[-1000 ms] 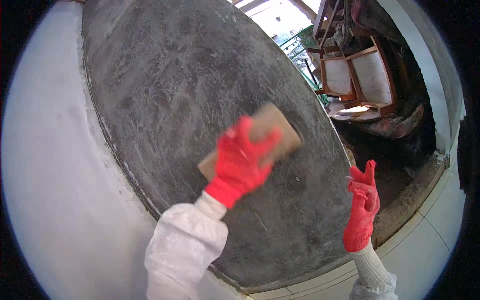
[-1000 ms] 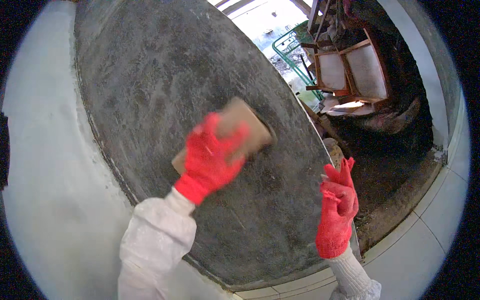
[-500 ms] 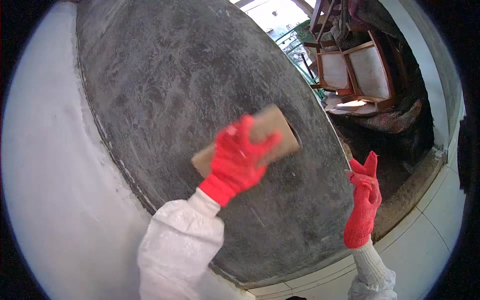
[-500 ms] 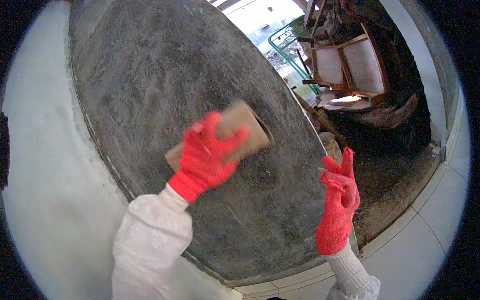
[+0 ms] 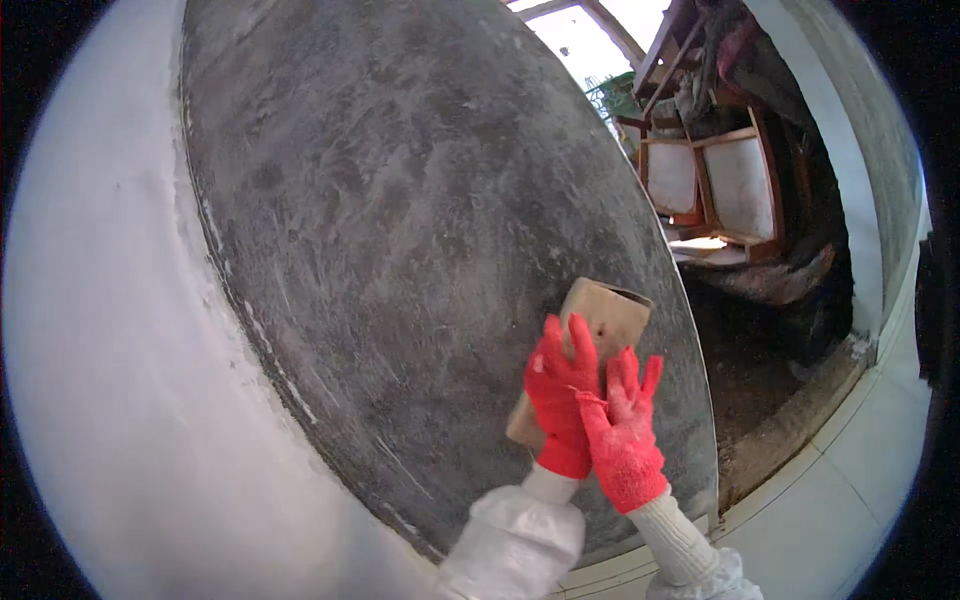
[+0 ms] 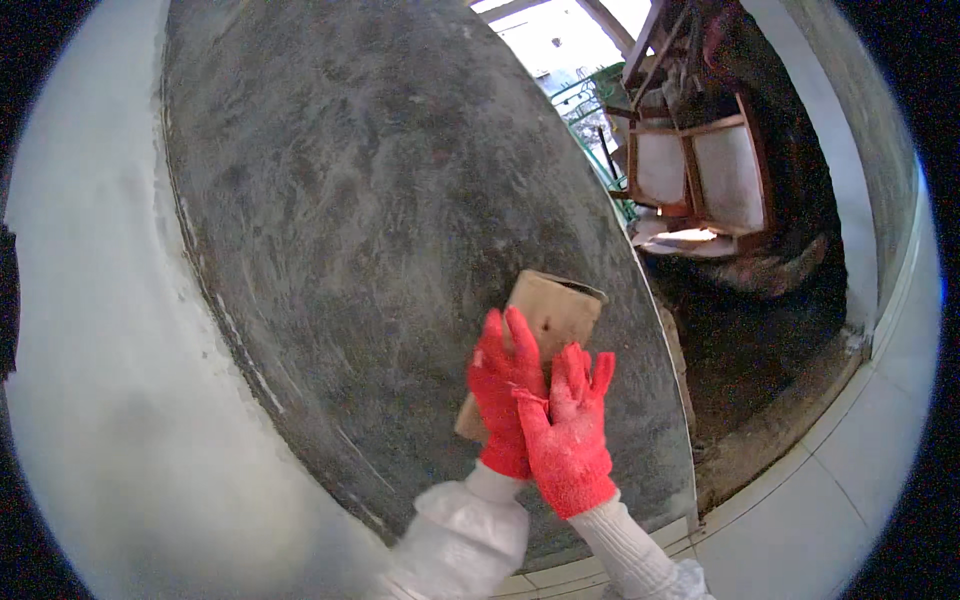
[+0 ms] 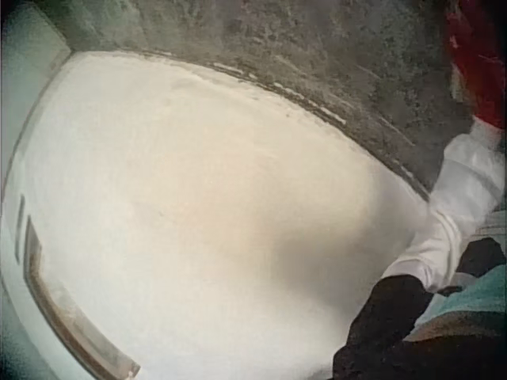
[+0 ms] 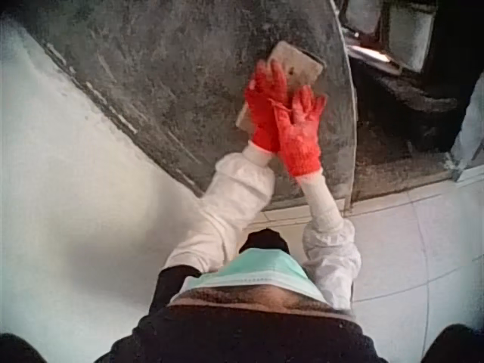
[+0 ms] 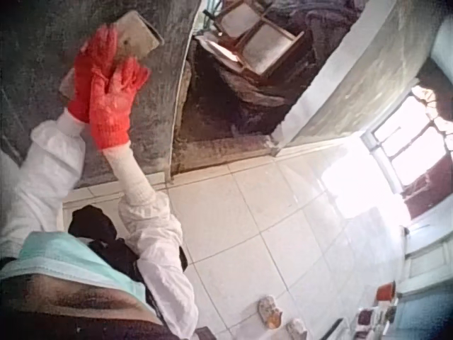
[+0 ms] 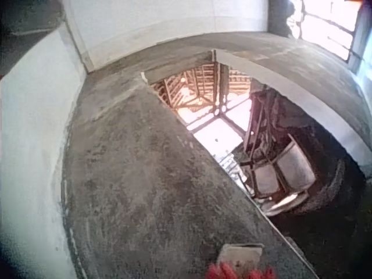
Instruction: The person sands a wall surface using a sanding block.
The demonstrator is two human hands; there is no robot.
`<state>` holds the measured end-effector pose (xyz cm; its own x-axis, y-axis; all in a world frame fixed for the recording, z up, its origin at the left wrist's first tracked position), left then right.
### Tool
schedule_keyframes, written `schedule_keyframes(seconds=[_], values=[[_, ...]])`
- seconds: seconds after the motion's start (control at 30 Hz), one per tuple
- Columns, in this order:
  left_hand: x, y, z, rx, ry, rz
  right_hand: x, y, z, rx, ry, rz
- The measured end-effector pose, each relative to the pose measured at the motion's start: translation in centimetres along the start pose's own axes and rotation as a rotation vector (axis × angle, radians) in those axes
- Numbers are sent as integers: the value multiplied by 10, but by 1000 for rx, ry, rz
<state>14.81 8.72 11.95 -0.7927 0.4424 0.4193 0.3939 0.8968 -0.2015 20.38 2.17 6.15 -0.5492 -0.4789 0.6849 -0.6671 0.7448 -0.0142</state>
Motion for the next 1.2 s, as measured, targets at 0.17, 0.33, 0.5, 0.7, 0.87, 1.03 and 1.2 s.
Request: schedule_keyframes(seconds=[0.17,0.33,0.5,0.7,0.87,1.03,1.2], values=[[1,-13,17,-110,-116,671,7,19,-12,59,301,-281],[0,-47,73,-294,-740,1376,39,48,-42,-330,-102,455],[-66,-43,220,55,-885,1144,75,35,-102,-254,-451,620],[-112,-50,265,164,-913,1704,49,32,-133,-220,-750,675],[-108,-66,253,209,-843,1625,74,-3,-161,-142,-673,896],[-134,-53,269,232,-901,1726,93,0,-164,-126,-755,730],[-132,-54,258,261,-637,1541,88,-3,-160,83,-1087,739]])
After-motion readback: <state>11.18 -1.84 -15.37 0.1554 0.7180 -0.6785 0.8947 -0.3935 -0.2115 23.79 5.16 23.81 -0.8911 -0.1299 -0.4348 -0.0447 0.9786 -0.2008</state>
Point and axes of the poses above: each hand's wrist, its own z-axis away from the middle knuckle, its own y-axis out of the palm, x = y × z, the point moved 1 cm from there along -z, towards the middle knuckle, and after that the axes turned 7 degrees about y, right-handed, at the moved point
